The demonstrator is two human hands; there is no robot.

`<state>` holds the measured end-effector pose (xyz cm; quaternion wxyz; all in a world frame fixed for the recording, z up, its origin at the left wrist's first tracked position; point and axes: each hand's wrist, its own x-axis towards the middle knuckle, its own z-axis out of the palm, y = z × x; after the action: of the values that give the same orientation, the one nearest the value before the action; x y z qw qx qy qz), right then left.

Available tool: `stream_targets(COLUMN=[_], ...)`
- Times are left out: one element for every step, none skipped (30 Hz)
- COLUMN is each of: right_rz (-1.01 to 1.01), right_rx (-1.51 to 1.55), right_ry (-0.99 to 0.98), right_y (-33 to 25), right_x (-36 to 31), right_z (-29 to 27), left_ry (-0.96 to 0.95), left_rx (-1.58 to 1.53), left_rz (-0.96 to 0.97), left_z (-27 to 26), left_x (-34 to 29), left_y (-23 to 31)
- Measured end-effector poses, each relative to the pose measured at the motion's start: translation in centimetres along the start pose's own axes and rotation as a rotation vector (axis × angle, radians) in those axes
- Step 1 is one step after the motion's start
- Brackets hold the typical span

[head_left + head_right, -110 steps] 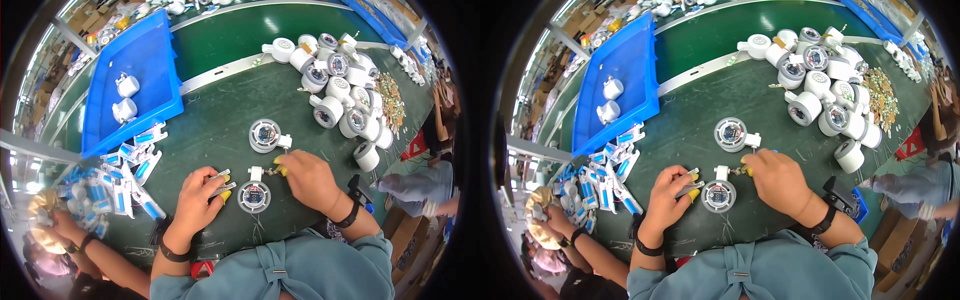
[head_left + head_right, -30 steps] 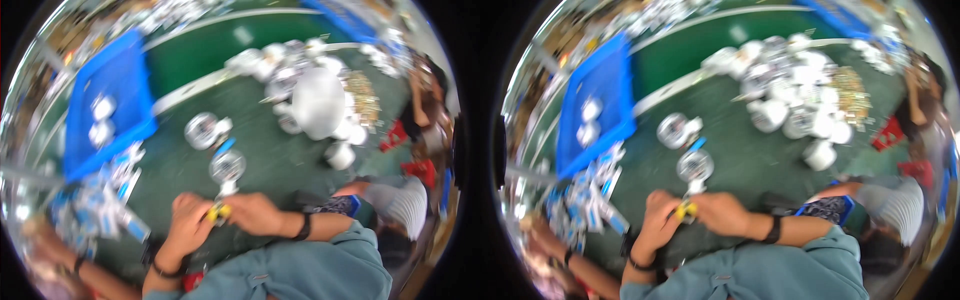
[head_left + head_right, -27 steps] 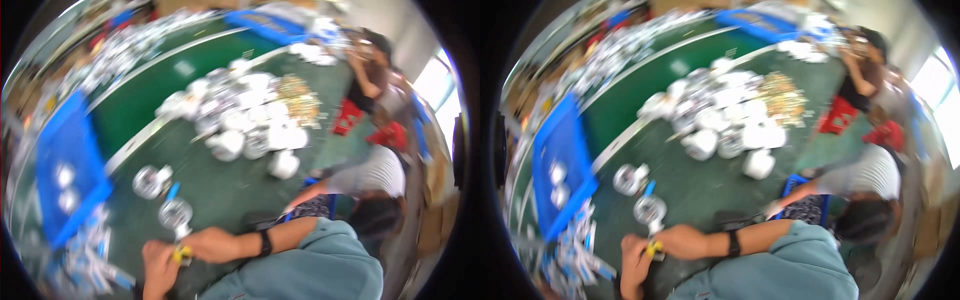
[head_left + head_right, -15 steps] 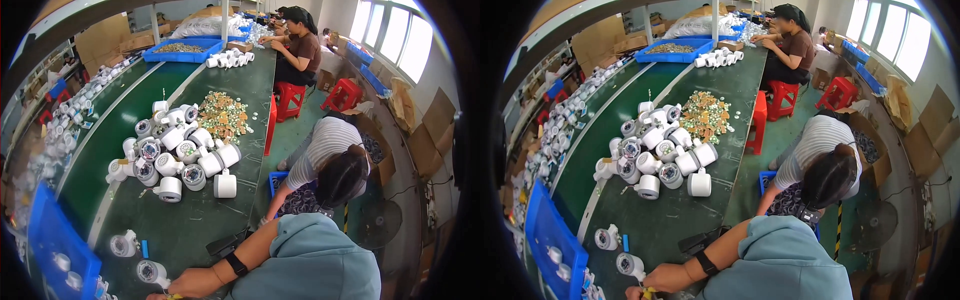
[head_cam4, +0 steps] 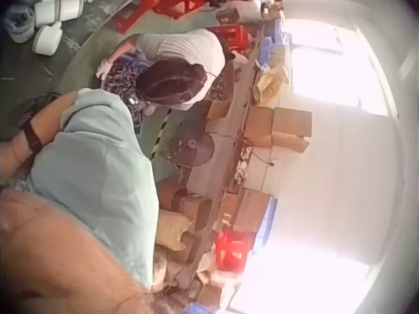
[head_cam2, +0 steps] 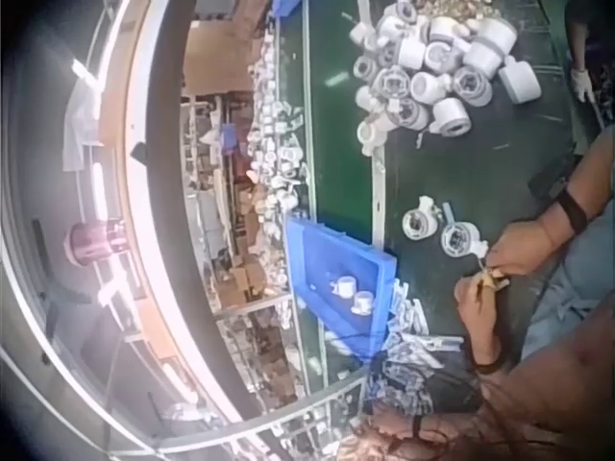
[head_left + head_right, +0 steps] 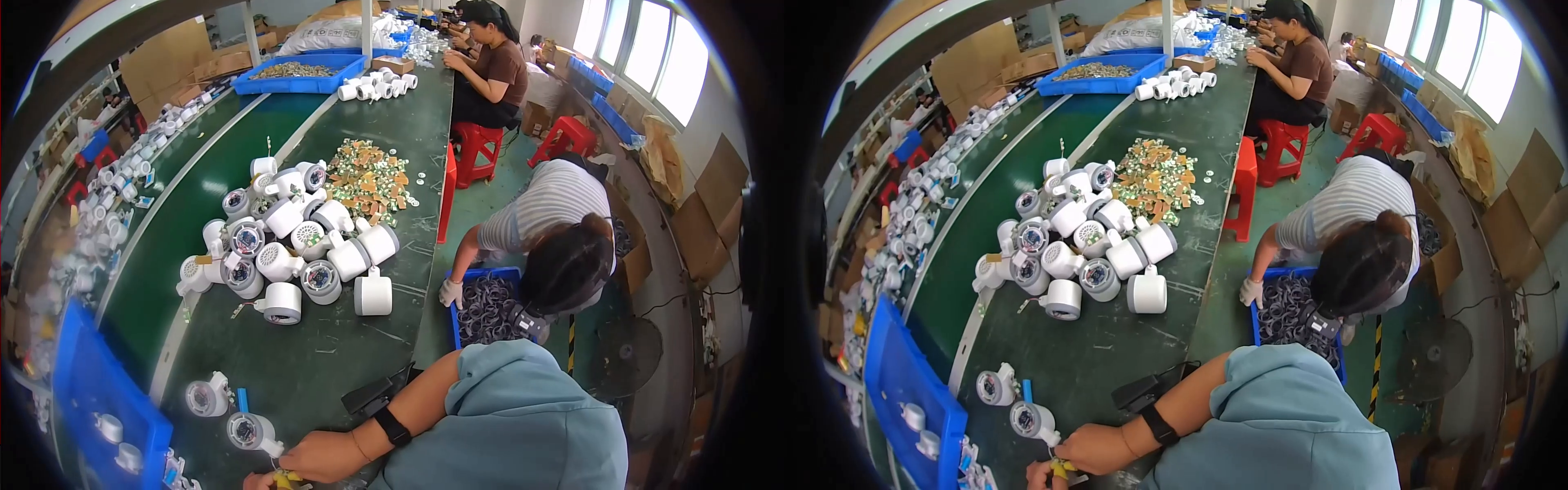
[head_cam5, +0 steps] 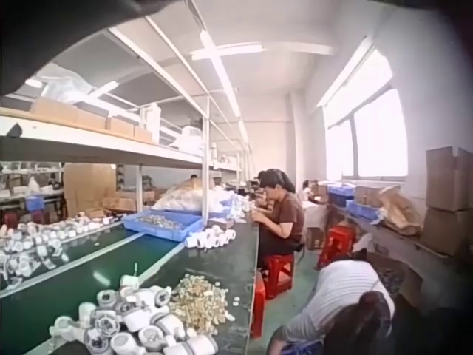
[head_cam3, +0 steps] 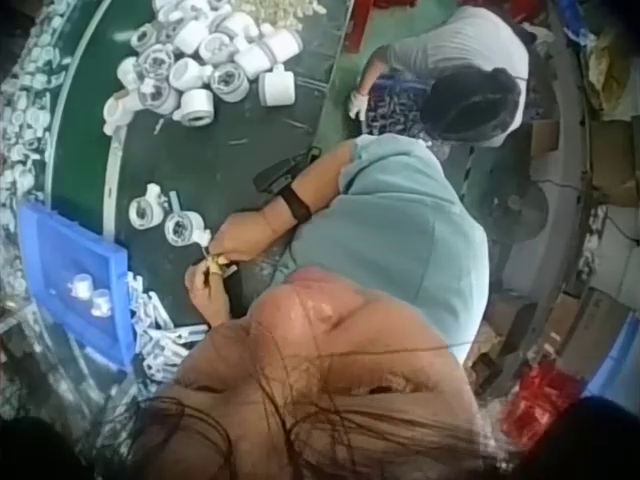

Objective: The person assembles electronic devices by connecting wires from a battery pack to a circuit board inside a white plastic housing. They then press the components into the housing and place the partially assembled unit onto a pile on the workbench.

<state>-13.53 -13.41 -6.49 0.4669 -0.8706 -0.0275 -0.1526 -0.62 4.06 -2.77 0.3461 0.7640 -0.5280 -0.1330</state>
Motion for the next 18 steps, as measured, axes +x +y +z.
stream_targets(right_rz=[-0.003, 0.003, 0.009, 0.007, 0.014, 0.021, 0.022, 0.030, 0.037, 0.039, 0.028, 0.017, 0.018, 0.021, 0.024, 0.025, 0.032, 0.038], right_rx=[0.004, -0.008, -0.022, -0.020, -0.014, -0.008, -0.008, -0.003, 0.001, 0.001, 0.015, 0.029, 0.029, 0.035, 0.043, 0.044, 0.038, 0.033], right_ry=[0.004, 0.003, 0.002, 0.005, 0.020, 0.035, 0.038, 0.038, 0.038, 0.037, 0.043, 0.048, 0.047, 0.044, 0.040, 0.038, 0.037, 0.037], right_y=[0.0, -0.1, -0.1, -0.2, -0.2, -0.1, -0.2, -0.3, -0.3, -0.3, -0.2, -0.1, -0.1, -0.1, -0.1, -0.2, -0.3, -0.3], right_x=[0.0, 0.1, 0.1, 0.0, -0.1, -0.1, -0.1, 0.0, 0.0, 0.0, 0.0, 0.0, 0.0, 0.0, 0.0, -0.1, -0.1, -0.1], right_z=[0.0, 0.0, 0.0, 0.1, 0.3, 0.4, 0.5, 0.5, 0.5, 0.6, 0.9, 1.1, 1.1, 1.2, 1.2, 1.2, 1.2, 1.2], left_ry=[-0.002, 0.022, 0.046, 0.044, 0.038, 0.031, 0.049, 0.046, 0.051, 0.057, 0.057, 0.062, 0.068, 0.068, 0.062, 0.055, 0.054, 0.053], left_rx=[0.006, 0.006, 0.005, 0.008, 0.016, 0.024, 0.040, 0.039, 0.017, -0.005, -0.007, -0.007, -0.005, -0.006, 0.025, 0.056, 0.055, 0.048], left_rz=[0.000, -0.028, -0.056, -0.055, -0.073, -0.090, -0.092, -0.090, -0.092, -0.095, -0.096, -0.091, -0.085, -0.087, -0.071, -0.057, -0.060, -0.041], left_z=[0.1, 0.3, 0.4, 0.5, 0.7, 0.9, 1.2, 1.2, 1.2, 1.1, 1.2, 1.3, 1.3, 1.3, 1.4, 1.4, 1.4, 1.4], left_x=[0.0, 0.0, 0.0, 0.1, 0.3, 0.3, 0.2, 0.2, 0.2, 0.2, 0.1, 0.0, 0.0, 0.0, 0.0, -0.1, -0.1, -0.2], left_y=[0.0, 0.0, 0.1, 0.3, 0.6, 0.8, 1.1, 1.4, 1.9, 2.4, 2.6, 2.8, 2.9, 2.8, 2.7, 2.7, 2.6, 2.5])
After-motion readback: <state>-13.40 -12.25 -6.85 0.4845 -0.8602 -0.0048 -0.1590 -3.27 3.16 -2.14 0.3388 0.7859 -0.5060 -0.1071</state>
